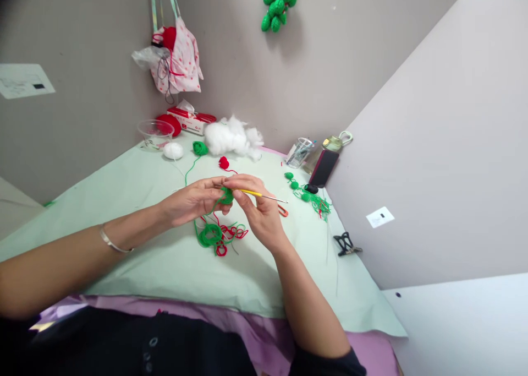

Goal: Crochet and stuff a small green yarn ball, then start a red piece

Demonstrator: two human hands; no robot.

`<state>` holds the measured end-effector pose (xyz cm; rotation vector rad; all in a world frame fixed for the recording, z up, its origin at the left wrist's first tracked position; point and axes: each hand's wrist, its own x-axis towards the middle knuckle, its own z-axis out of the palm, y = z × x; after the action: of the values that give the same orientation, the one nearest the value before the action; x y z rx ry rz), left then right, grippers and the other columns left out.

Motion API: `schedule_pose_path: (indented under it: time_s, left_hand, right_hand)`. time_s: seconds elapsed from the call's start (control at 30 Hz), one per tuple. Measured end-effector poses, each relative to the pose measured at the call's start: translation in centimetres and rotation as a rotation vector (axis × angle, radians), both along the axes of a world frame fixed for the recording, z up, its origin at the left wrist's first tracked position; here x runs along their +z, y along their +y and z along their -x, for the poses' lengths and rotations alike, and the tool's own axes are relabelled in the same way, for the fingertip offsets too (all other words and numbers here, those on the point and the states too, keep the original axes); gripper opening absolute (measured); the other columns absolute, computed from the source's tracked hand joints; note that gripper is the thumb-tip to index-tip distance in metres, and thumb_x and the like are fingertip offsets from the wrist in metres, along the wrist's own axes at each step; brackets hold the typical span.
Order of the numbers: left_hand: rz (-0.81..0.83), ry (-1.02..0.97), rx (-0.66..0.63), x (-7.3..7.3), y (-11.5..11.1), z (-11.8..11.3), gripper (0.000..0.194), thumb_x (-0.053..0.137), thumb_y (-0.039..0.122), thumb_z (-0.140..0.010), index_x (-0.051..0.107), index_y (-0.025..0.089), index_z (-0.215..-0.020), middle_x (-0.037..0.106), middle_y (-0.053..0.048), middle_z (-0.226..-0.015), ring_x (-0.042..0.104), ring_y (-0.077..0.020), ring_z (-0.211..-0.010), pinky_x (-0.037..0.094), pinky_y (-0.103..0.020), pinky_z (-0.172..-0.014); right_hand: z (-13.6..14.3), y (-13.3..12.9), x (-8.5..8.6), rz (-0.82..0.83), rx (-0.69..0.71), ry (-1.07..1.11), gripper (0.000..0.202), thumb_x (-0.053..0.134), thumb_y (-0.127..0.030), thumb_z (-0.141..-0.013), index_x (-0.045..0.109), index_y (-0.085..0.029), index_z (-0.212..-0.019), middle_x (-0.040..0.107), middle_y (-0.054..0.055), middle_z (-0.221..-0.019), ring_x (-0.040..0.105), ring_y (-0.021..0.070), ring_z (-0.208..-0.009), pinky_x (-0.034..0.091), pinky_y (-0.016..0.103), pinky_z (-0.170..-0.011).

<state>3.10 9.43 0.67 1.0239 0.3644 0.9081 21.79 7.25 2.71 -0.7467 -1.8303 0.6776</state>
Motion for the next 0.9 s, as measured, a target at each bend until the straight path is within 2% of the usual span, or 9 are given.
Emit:
schedule_pose_path:
  time_s: [0.2, 0.3, 0.4, 0.5, 0.57, 0.63, 0.7, 0.8, 0.9]
  left_hand:
    - [0.082, 0.023, -0.006, 1.4, -2.4, -0.5, 0.022, 0.077, 0.029, -0.086, 0.067, 0.014, -0.099, 0.066, -0.005, -0.096, 0.066, -0.014, -0.082, 0.051, -0.031, -0.084]
    - [0.069, 0.107, -0.077, 1.4, -3.7, -0.6, 0.034, 0.068, 0.048, -0.092, 0.065, 0.016, -0.101, 0.068, -0.007, -0.096, 0.068, -0.0184, -0.083, 0.053, -0.033, -0.078]
    - [-0.162, 0.384, -0.142, 0.9, -4.7, 0.2, 0.06, 0.044, 0.071, -0.095, 0.067, 0.016, -0.091, 0.063, -0.004, -0.071, 0.058, -0.0157, -0.06, 0.045, -0.03, -0.058]
    - [-0.412, 0.561, 0.025, 0.6, -5.4, 1.6, 0.045, 0.059, 0.054, -0.095, 0.062, 0.017, -0.07, 0.061, -0.003, -0.075, 0.048, -0.0121, -0.061, 0.042, -0.027, -0.059]
    - [-0.463, 0.493, 0.364, 0.9, -5.9, 2.5, 0.036, 0.061, 0.041, -0.096, 0.065, 0.018, -0.069, 0.064, -0.005, -0.095, 0.057, -0.0156, -0.079, 0.048, -0.027, -0.07]
    - [-0.406, 0.339, 0.5, 1.6, -6.3, 3.1, 0.033, 0.062, 0.031, -0.095, 0.064, 0.018, -0.065, 0.066, -0.007, -0.115, 0.06, -0.021, -0.106, 0.053, -0.026, -0.081]
    - [-0.218, 0.108, 0.376, 2.6, -6.9, 3.3, 0.038, 0.062, 0.027, -0.094, 0.056, 0.017, -0.058, 0.069, -0.007, -0.113, 0.063, -0.0217, -0.108, 0.058, -0.025, -0.077]
    - [0.048, -0.202, 0.1, 4.3, -7.6, 2.9, 0.033, 0.065, 0.029, -0.091, 0.055, 0.019, -0.061, 0.052, 0.001, -0.06, 0.064, -0.0149, -0.067, 0.057, -0.022, -0.056]
    - [0.068, -0.348, 0.165, 5.1, -7.8, 2.3, 0.024, 0.061, 0.041, -0.096, 0.068, 0.021, -0.084, 0.034, 0.007, -0.051, 0.059, -0.0125, -0.056, 0.063, -0.028, -0.074]
  right_hand:
    - [-0.4, -2.5, 0.6, -0.04, -0.03, -0.056, 0.024, 0.071, -0.028, -0.092, 0.076, -0.038, -0.114, 0.076, 0.002, -0.116, 0.067, 0.0233, -0.114, 0.052, 0.044, -0.105]
    - [-0.6, -4.2, 0.0, 0.024, -0.117, 0.07, 0.02, 0.072, -0.029, -0.091, 0.078, -0.036, -0.109, 0.076, 0.003, -0.112, 0.069, 0.0226, -0.107, 0.056, 0.042, -0.098]
    - [-0.8, -5.4, -1.2, 0.142, -0.198, 0.245, 0.016, 0.074, -0.032, -0.09, 0.078, -0.032, -0.106, 0.077, 0.004, -0.108, 0.071, 0.0218, -0.101, 0.059, 0.038, -0.09]
    - [-0.9, -6.1, -2.7, 0.276, -0.218, 0.379, 0.017, 0.074, -0.034, -0.089, 0.077, -0.031, -0.105, 0.078, 0.004, -0.108, 0.071, 0.0204, -0.099, 0.058, 0.035, -0.086]
    - [-0.7, -6.4, -3.6, 0.34, -0.208, 0.458, 0.015, 0.075, -0.035, -0.088, 0.078, -0.032, -0.103, 0.078, 0.002, -0.108, 0.07, 0.0192, -0.097, 0.057, 0.033, -0.084]
    - [-0.1, -6.7, -4.4, 0.362, -0.193, 0.517, 0.012, 0.075, -0.035, -0.088, 0.08, -0.032, -0.099, 0.078, 0.001, -0.105, 0.07, 0.0178, -0.095, 0.055, 0.031, -0.082]
    - [0.8, -6.9, -4.9, 0.364, -0.183, 0.541, 0.011, 0.075, -0.034, -0.089, 0.081, -0.031, -0.098, 0.078, 0.001, -0.102, 0.069, 0.017, -0.094, 0.054, 0.029, -0.081]
    - [2.5, -7.3, -5.3, 0.36, -0.189, 0.54, 0.014, 0.074, -0.033, -0.09, 0.081, -0.03, -0.102, 0.078, 0.002, -0.101, 0.069, 0.0172, -0.094, 0.053, 0.03, -0.081]
    - [3.9, -7.5, -5.4, 0.338, -0.221, 0.532, 0.017, 0.073, -0.034, -0.091, 0.081, -0.029, -0.104, 0.078, 0.003, -0.102, 0.07, 0.0184, -0.095, 0.054, 0.032, -0.082]
